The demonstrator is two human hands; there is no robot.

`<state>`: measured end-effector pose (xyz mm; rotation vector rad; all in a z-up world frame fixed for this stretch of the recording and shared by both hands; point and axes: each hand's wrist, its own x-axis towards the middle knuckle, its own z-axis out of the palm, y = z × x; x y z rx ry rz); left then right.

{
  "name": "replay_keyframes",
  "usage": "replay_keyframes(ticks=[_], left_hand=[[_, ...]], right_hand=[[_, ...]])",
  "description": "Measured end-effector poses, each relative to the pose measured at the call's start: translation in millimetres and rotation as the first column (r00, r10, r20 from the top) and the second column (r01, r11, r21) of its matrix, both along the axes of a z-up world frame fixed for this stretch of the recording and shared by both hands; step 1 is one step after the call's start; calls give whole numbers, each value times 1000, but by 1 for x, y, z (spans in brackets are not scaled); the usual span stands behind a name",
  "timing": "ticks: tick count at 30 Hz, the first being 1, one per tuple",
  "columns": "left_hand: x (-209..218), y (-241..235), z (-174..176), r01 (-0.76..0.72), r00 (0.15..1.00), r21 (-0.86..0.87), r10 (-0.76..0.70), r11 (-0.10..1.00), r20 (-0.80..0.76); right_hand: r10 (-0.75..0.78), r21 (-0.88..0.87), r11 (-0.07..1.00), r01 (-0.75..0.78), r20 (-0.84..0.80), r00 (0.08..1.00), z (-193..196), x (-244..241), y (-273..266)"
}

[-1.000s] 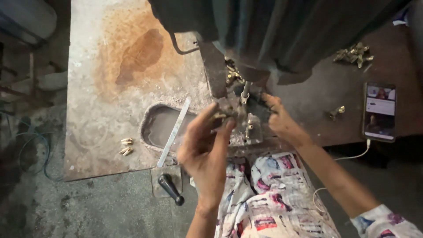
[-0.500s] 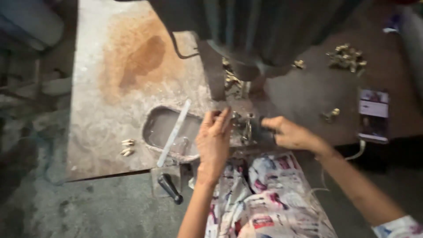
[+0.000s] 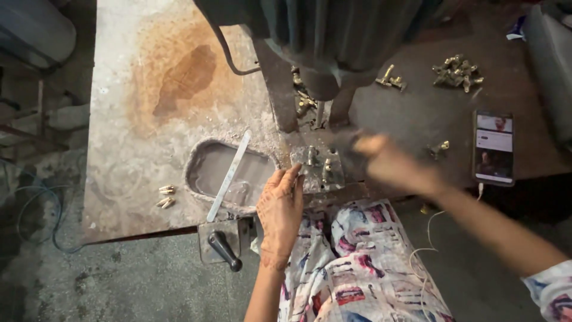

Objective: The person sits at a bench drill press and finishes small brass fittings one at a time, holding each part against the spinning tool with a dark abrasive pad, then sets the finished fittings on the workbench. A smartphone plays video on the table beside the work area.

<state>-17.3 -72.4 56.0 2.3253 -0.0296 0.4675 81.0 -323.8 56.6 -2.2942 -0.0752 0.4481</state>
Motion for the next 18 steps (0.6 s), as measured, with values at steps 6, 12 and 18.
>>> replay_keyframes(ticks=[6, 12, 18], left_hand=[[-3, -19, -5, 46, 997, -59, -50, 997, -57], [32, -44, 21, 79, 991, -481, -18, 873, 129], [45, -31, 43, 128, 984, -677, -9, 725, 176]], right_hand=[[648, -556, 761, -333, 629, 430, -79, -24, 19], [-13, 561, 804, -199, 350, 937, -62, -15, 47], [-379, 688, 725, 33, 359, 853, -123, -4, 62]])
